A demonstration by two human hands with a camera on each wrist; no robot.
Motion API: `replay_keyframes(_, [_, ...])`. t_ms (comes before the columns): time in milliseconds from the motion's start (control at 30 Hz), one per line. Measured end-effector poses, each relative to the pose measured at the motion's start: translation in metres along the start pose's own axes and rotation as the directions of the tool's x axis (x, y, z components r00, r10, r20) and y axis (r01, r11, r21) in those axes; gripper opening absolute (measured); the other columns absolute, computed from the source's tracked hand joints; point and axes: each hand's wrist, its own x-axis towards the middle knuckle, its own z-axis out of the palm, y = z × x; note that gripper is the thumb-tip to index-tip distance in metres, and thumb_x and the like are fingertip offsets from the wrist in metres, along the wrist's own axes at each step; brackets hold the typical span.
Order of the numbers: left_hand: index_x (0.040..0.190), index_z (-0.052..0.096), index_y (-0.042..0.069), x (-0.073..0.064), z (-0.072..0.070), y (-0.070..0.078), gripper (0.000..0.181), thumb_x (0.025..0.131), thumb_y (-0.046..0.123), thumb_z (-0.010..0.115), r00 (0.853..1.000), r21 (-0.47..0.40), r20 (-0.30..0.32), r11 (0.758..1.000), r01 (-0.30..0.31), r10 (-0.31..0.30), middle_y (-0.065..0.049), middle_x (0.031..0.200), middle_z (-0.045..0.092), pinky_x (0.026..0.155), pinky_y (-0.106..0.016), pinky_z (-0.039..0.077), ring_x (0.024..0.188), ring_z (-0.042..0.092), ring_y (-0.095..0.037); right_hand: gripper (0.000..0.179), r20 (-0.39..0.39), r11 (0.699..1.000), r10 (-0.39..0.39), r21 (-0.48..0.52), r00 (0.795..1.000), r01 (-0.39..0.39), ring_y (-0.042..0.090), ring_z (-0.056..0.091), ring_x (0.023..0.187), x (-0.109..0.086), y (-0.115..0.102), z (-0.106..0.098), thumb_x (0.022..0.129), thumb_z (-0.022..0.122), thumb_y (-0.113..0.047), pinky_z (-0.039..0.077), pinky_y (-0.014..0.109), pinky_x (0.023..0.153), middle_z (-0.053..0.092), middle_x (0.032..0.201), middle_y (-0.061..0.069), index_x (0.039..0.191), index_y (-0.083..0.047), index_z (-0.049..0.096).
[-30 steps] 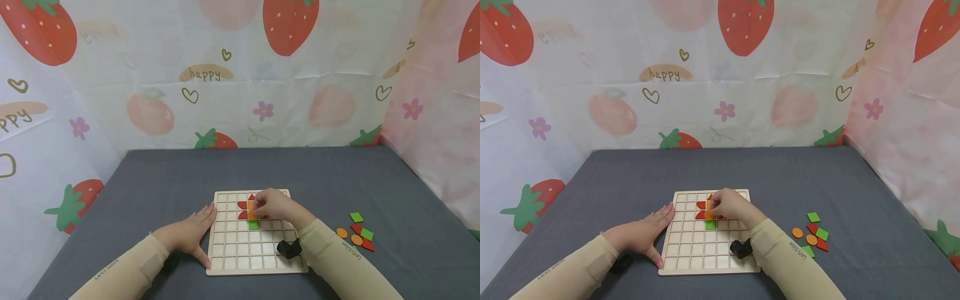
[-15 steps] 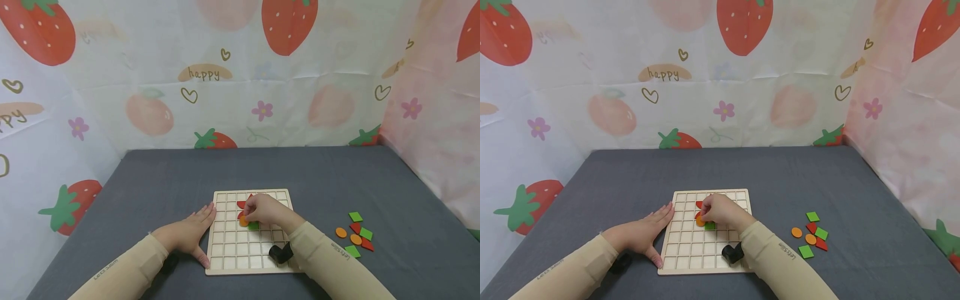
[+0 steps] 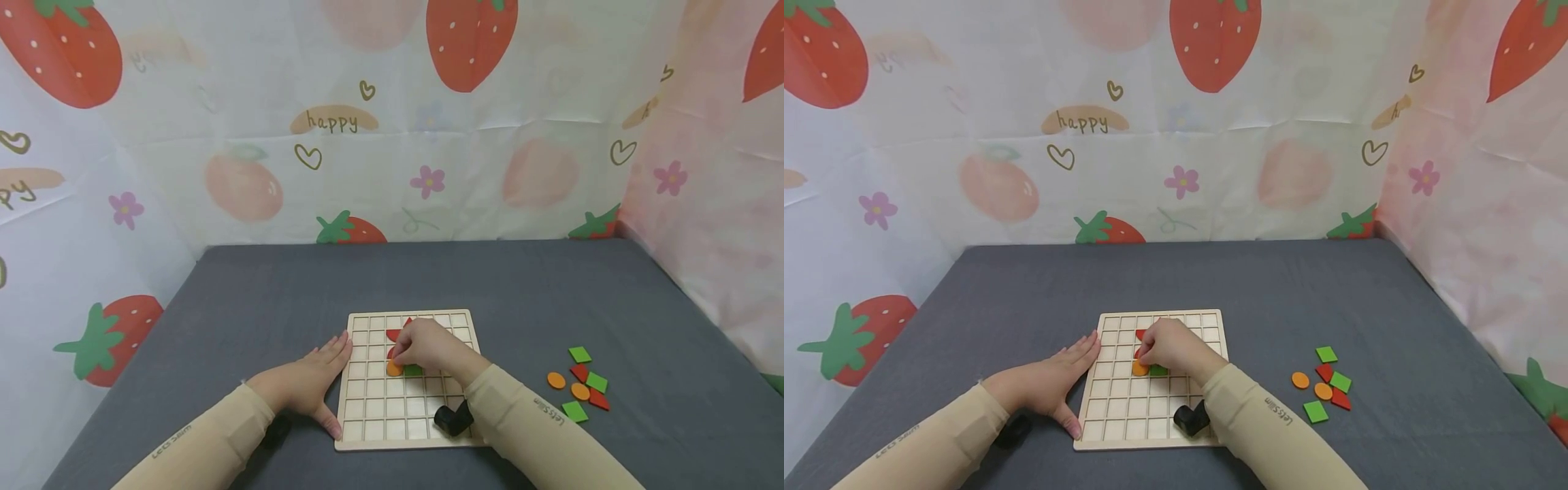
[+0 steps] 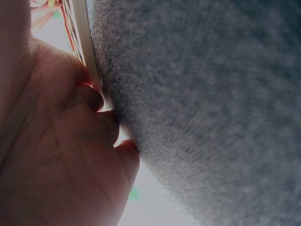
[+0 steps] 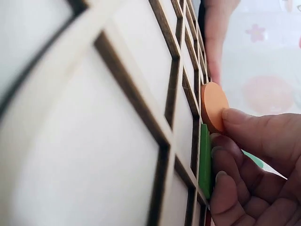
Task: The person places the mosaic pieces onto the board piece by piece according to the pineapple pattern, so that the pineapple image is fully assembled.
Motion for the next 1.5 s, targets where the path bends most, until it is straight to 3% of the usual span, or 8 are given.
replay_keyframes(267, [0.146, 0.005, 0.003, 0.002, 0.003, -0.002, 0.141, 0.043, 0.077, 0.066, 1.0, 0.006, 0.002, 1.0, 0.003, -0.003, -0.014, 0.153, -0.003, 0.109, -0.047, 0.016, 0.139, 0.003, -0.027, 0.017, -0.016, 0.999, 0.007, -0.038, 1.0, -0.008, 0.011, 0.048, 0.061, -0.003, -0.002, 0.0, 0.076, 0.073, -0.011, 0.039, 0.023, 0.052, 0.058, 0.063, -0.008, 0.062, -0.015, 0.066])
replay_keyframes(533, [0.146, 0.006, 0.003, 0.003, 0.004, -0.003, 0.142, 0.042, 0.077, 0.066, 1.0, 0.022, -0.007, 1.0, 0.007, -0.007, -0.014, 0.153, -0.002, 0.109, -0.047, 0.017, 0.139, 0.004, -0.027, 0.012, 0.003, 1.0, 0.018, 0.022, 1.0, -0.018, 0.013, 0.051, 0.07, -0.003, 0.003, -0.006, 0.077, 0.073, -0.013, 0.043, 0.027, 0.063, 0.06, 0.07, -0.007, 0.067, -0.016, 0.066])
replay_keyframes(700, [0.146, 0.006, 0.003, 0.003, 0.004, -0.003, 0.142, 0.041, 0.077, 0.066, 1.0, 0.025, -0.012, 1.0, 0.007, -0.007, -0.014, 0.153, -0.002, 0.109, -0.047, 0.017, 0.139, 0.004, -0.027, 0.01, 0.001, 0.998, 0.025, 0.053, 1.0, -0.025, 0.013, 0.051, 0.067, -0.007, 0.005, -0.014, 0.078, 0.071, -0.012, 0.043, 0.027, 0.061, 0.061, 0.069, -0.006, 0.069, -0.014, 0.067])
replay_keyframes(967, [0.146, 0.006, 0.003, 0.003, 0.004, -0.003, 0.143, 0.04, 0.078, 0.065, 1.0, 0.029, -0.012, 1.0, 0.005, -0.005, -0.014, 0.153, -0.003, 0.109, -0.047, 0.017, 0.139, 0.004, -0.027, 0.005, -0.004, 0.98, 0.116, 0.163, 0.993, -0.114, 0.018, 0.056, 0.064, -0.017, 0.015, -0.04, 0.081, 0.069, -0.014, 0.047, 0.031, 0.059, 0.065, 0.073, 0.003, 0.078, -0.01, 0.069])
replay_keyframes(1500, [0.146, 0.005, 0.002, 0.001, 0.002, -0.002, 0.142, 0.042, 0.077, 0.066, 1.0, 0.025, -0.004, 1.0, 0.006, -0.006, -0.014, 0.153, -0.003, 0.109, -0.047, 0.017, 0.139, 0.003, -0.027, 0.012, -0.02, 0.982, 0.148, 0.126, 0.989, -0.144, 0.02, 0.056, 0.073, -0.055, 0.046, -0.104, 0.084, 0.065, -0.013, 0.048, 0.038, 0.071, 0.064, 0.081, 0.011, 0.092, -0.005, 0.068])
